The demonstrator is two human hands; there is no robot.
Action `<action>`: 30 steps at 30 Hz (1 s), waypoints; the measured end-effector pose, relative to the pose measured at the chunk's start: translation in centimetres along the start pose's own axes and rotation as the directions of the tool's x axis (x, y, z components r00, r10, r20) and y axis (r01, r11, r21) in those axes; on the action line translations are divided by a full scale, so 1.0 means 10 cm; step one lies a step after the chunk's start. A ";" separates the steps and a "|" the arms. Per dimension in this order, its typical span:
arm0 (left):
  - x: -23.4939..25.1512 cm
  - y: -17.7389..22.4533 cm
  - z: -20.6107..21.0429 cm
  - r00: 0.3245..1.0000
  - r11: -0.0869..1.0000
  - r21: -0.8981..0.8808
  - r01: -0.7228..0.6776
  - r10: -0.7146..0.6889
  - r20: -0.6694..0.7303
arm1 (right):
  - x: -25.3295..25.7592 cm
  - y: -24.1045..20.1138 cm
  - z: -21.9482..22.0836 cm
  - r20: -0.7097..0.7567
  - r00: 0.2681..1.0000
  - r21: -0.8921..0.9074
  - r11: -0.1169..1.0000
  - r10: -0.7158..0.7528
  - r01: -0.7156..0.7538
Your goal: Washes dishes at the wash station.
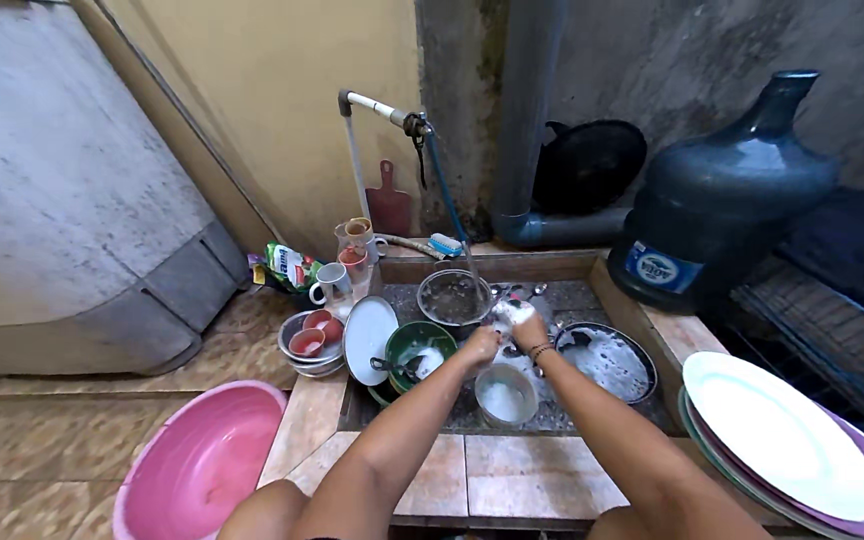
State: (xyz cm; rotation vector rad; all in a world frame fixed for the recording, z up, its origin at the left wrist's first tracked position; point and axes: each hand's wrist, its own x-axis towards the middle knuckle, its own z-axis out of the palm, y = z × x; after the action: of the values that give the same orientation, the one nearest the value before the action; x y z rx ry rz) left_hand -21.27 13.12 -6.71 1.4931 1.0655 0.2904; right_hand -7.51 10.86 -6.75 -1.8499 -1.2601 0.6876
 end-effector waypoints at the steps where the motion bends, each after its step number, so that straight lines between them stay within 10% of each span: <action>1: -0.01 0.01 -0.05 1.000 0.998 0.059 0.011 -0.011 0.007 | 0.01 0.04 -0.01 0.044 0.998 0.038 0.998 -0.047 0.045; 6: -0.04 -0.02 -0.06 0.998 0.983 0.175 0.049 -0.054 0.024 | 0.13 0.19 -0.05 0.013 0.994 -0.050 0.993 -0.105 0.105; 8: -0.04 -0.08 -0.01 0.998 0.998 0.032 0.058 -0.059 0.028 | 0.15 0.19 0.01 -0.083 0.996 0.208 0.978 -0.008 0.025; 11: -0.03 -0.23 0.12 0.992 0.924 -0.382 0.016 0.033 0.122 | 0.12 0.06 0.08 -0.011 0.971 0.803 0.581 0.238 -0.133; 14: 0.00 -0.32 0.19 0.961 0.836 -0.545 0.055 0.105 0.257 | 0.05 0.02 0.10 0.182 0.976 0.893 0.394 0.124 -0.216; 18: 0.04 -0.36 0.10 0.937 0.880 -0.462 0.109 0.064 0.342 | -0.08 0.03 0.08 0.143 0.970 0.684 0.689 0.198 -0.241; 21: 0.05 -0.37 0.07 0.961 0.890 -0.439 0.120 0.007 0.276 | -0.08 0.03 0.07 0.090 0.995 0.323 0.946 -0.047 0.016; 26: 0.00 -0.27 0.02 0.996 0.989 -0.122 0.087 -0.082 0.046 | -0.08 -0.16 -0.07 0.174 0.981 -0.287 0.948 -0.087 0.135; 30: -0.02 -0.23 -0.19 0.998 0.995 0.072 0.063 -0.064 0.016 | 0.06 -0.01 -0.14 0.074 0.994 -0.029 0.996 -0.079 0.081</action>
State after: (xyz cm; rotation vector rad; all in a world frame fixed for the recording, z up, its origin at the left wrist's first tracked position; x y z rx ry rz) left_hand -23.72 13.85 -8.16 1.5193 1.1167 0.1957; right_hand -6.29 11.01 -5.91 -1.8037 -1.3917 0.7010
